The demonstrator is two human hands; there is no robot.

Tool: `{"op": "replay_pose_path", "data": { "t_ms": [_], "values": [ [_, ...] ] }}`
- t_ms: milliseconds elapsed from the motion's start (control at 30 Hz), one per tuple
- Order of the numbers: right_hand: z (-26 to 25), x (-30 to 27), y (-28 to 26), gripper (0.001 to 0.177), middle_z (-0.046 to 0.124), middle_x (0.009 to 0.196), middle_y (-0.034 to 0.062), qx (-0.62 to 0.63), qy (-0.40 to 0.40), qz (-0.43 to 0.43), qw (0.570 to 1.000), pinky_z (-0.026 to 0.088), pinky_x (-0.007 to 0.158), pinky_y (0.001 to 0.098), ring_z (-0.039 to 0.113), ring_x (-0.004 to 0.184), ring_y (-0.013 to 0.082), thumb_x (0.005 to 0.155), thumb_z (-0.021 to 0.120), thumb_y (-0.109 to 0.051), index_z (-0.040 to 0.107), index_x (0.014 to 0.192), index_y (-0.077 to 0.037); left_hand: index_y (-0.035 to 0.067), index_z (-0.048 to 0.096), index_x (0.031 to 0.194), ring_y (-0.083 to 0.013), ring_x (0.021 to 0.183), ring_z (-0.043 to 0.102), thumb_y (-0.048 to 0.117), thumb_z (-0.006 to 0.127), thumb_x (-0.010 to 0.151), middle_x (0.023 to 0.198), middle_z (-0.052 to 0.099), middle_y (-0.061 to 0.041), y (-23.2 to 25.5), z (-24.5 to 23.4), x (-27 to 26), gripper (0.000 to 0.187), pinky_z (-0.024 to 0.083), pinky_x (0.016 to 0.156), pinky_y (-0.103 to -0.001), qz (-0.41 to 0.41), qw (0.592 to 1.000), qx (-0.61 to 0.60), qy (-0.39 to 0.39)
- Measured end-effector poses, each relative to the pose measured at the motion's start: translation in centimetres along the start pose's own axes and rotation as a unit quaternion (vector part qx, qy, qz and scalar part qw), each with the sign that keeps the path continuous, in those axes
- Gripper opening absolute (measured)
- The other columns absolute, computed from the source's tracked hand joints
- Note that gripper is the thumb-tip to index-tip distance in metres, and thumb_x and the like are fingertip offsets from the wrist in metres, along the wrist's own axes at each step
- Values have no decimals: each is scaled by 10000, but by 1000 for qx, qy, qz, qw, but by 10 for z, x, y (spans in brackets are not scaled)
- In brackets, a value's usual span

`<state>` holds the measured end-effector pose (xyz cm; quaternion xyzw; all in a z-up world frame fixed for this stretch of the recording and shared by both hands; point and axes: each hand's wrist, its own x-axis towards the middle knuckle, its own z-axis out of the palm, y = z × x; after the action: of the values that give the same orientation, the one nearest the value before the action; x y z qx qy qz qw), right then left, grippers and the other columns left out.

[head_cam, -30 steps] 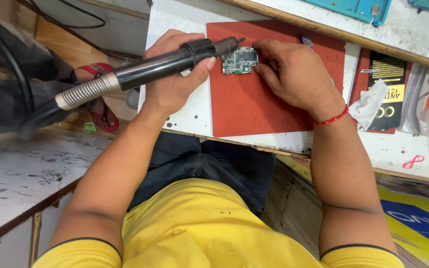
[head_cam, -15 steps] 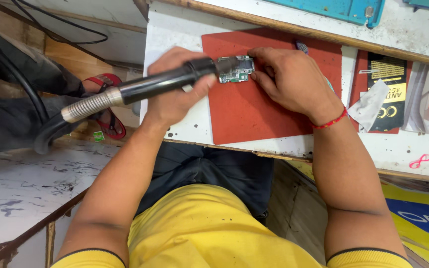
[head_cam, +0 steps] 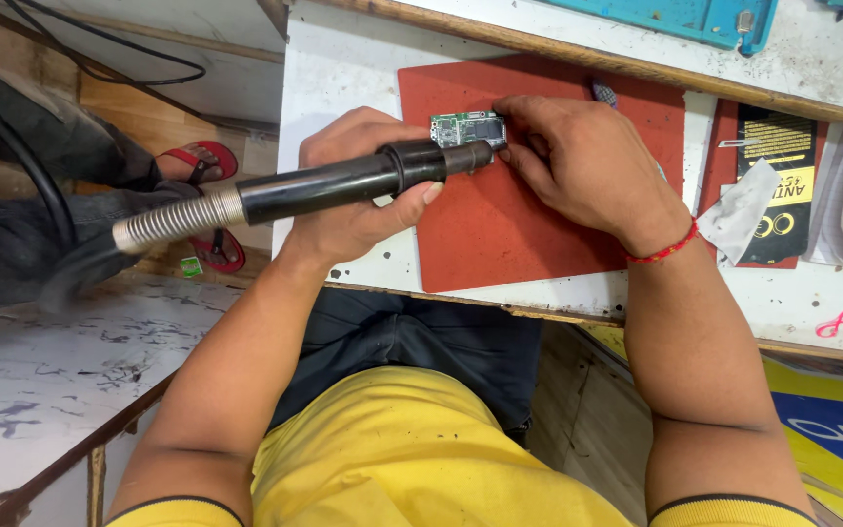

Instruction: The person uses a hot air gun to apply heat to a small green circuit board placed on a red mat. They hold the board steady with their left hand while directing the hot air nozzle with their right hand, moving the tool across different components on the board.

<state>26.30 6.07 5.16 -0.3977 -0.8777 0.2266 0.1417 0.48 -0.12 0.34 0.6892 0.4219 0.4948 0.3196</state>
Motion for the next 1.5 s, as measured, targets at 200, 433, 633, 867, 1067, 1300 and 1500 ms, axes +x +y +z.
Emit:
{"op": "replay_pose_path", "data": {
  "t_ms": [200,433,633,867,1067,1300,1500],
  "values": [
    [0,0,-1,363,652,800,159,2,-10,25,1000,490,644,452,631,725,350,930,737,-123,675,1274,-26,25,727,1112,-228,929,713,282,855,881,987,716,-108,-3,2,1,369,585,876,-343,0,1000,7,4],
    [5,3,-1,335,704,950,172,19,20,17,999,513,688,431,663,805,352,947,748,-101,657,1258,-15,42,734,1136,-223,984,723,246,852,932,1050,731,-90,-2,-1,-3,312,593,908,-348,-26,998,11,57],
    [5,3,-4,355,710,956,171,10,13,29,999,513,678,433,667,790,350,928,747,-87,658,1265,-19,47,732,1134,-195,955,711,262,846,911,1013,722,-87,-1,1,-1,330,593,872,-324,-39,998,-11,49],
    [7,-2,0,369,688,940,158,6,4,13,1000,503,683,429,641,766,337,947,753,-71,652,1298,-18,38,714,1147,-200,958,700,245,854,905,1040,711,-97,-3,-1,-6,348,581,880,-332,-10,999,-10,45],
    [7,-2,3,366,673,909,150,6,-3,18,1000,487,669,425,619,721,322,953,756,-62,652,1300,-14,37,718,1174,-209,965,703,227,857,954,1061,708,-96,-6,-2,-6,321,577,891,-330,-8,999,-19,40],
    [6,-2,1,371,673,892,157,0,-8,32,999,485,655,425,617,704,324,943,761,-56,660,1297,-12,58,731,1162,-194,944,711,240,853,982,1057,722,-76,-5,-1,-4,284,588,862,-309,-16,998,2,58],
    [6,-2,1,312,692,984,157,-12,16,-22,1000,506,704,411,651,804,330,979,770,-63,654,1261,0,43,715,1212,-183,943,721,275,850,1004,1097,709,-91,-6,-3,-5,340,589,857,-308,-28,995,-8,92]
  ]
}}
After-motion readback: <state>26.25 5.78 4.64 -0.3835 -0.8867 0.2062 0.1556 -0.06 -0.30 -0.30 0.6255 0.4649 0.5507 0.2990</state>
